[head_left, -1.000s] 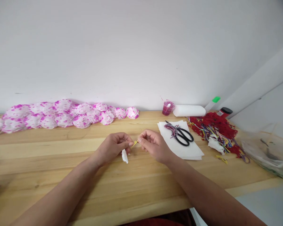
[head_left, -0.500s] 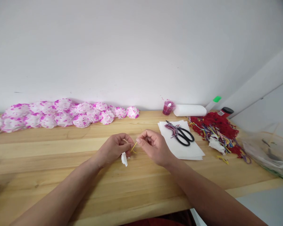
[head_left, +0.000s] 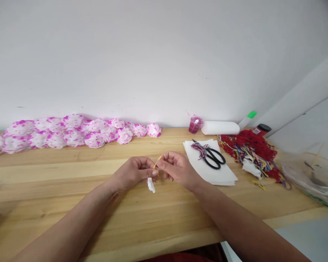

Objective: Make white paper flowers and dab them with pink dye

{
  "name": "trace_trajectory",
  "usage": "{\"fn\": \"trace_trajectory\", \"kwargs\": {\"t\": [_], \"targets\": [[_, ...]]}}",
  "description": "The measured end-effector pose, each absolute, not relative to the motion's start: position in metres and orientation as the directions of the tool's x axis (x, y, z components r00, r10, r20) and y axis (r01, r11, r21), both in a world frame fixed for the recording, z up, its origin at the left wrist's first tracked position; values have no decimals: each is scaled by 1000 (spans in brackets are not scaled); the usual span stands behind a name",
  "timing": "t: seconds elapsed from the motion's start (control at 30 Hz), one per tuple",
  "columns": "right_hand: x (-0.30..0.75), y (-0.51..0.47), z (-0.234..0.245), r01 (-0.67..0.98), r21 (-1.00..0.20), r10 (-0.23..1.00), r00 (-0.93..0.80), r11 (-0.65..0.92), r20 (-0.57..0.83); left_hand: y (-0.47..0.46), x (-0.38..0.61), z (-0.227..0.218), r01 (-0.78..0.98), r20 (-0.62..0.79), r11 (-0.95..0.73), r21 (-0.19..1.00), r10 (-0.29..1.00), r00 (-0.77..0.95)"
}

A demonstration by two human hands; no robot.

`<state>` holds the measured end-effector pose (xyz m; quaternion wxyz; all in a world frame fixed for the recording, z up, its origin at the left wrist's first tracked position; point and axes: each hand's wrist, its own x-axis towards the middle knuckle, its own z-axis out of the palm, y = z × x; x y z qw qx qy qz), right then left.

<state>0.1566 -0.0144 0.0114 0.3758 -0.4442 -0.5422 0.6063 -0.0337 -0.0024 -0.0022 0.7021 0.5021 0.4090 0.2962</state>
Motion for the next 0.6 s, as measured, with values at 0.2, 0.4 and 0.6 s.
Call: {"fn": "trace_trajectory", "kwargs": {"t": [0.2, 0.4, 0.6], "targets": [[159, -14, 3, 257, -965, 920, -361, -58, -152, 1, -37, 2, -120, -287, 363, 924, 866, 409], [158, -18, 5, 322, -945, 939, -340, 59, -57, 2, -38, -1, -112, -263, 328, 938, 883, 388], [159, -18, 7, 279, -957, 958, -287, 74, -10, 3, -38, -2, -93, -263, 322, 942, 883, 389]]}}
